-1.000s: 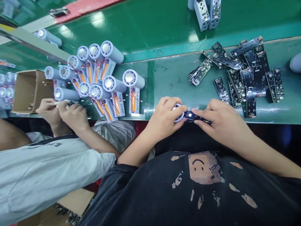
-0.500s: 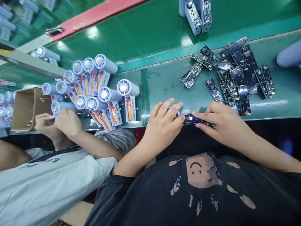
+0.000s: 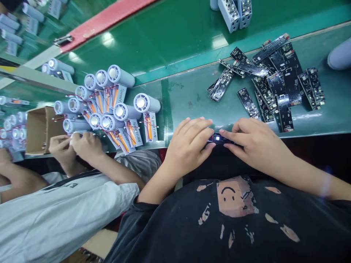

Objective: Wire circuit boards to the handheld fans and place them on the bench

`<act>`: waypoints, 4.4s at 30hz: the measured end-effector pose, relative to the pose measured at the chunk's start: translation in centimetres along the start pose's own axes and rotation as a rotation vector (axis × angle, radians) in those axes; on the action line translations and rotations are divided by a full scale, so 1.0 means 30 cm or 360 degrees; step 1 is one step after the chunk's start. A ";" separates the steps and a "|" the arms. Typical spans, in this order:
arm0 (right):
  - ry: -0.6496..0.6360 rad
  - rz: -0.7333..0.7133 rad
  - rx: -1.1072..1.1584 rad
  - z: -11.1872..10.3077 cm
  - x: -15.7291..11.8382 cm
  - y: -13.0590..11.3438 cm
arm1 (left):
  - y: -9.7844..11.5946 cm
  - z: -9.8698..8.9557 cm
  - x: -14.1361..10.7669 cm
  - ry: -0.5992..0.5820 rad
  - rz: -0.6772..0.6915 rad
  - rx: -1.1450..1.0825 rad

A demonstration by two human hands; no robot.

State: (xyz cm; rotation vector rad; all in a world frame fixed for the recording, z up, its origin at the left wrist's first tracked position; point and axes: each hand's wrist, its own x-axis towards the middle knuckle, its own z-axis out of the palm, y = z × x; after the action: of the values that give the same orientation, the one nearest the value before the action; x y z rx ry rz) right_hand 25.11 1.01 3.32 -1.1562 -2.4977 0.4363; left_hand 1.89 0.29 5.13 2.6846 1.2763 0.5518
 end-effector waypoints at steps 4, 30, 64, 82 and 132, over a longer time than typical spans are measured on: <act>-0.0033 0.0013 -0.0046 -0.004 0.006 -0.017 | -0.027 0.016 -0.007 -0.0048 -0.0098 -0.0183; -0.0146 0.0111 0.0105 0.011 0.062 -0.034 | -0.016 0.031 0.003 -0.0111 -0.0178 -0.0205; 0.0261 0.0012 0.0023 0.047 -0.023 0.014 | 0.037 -0.075 0.070 -0.0542 0.0055 0.0300; 0.0079 -0.0042 -0.0050 0.021 0.017 -0.029 | -0.007 0.016 -0.006 -0.0195 -0.0233 -0.0218; 0.0120 -0.0017 -0.0201 0.018 -0.029 0.034 | -0.035 0.035 -0.043 0.0317 -0.0174 -0.0456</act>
State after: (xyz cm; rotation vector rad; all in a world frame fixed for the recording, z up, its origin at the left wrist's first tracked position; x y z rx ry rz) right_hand 26.09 0.91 2.26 -1.1823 -2.4952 0.2302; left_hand 0.78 0.02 3.55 2.3588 1.2696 0.9286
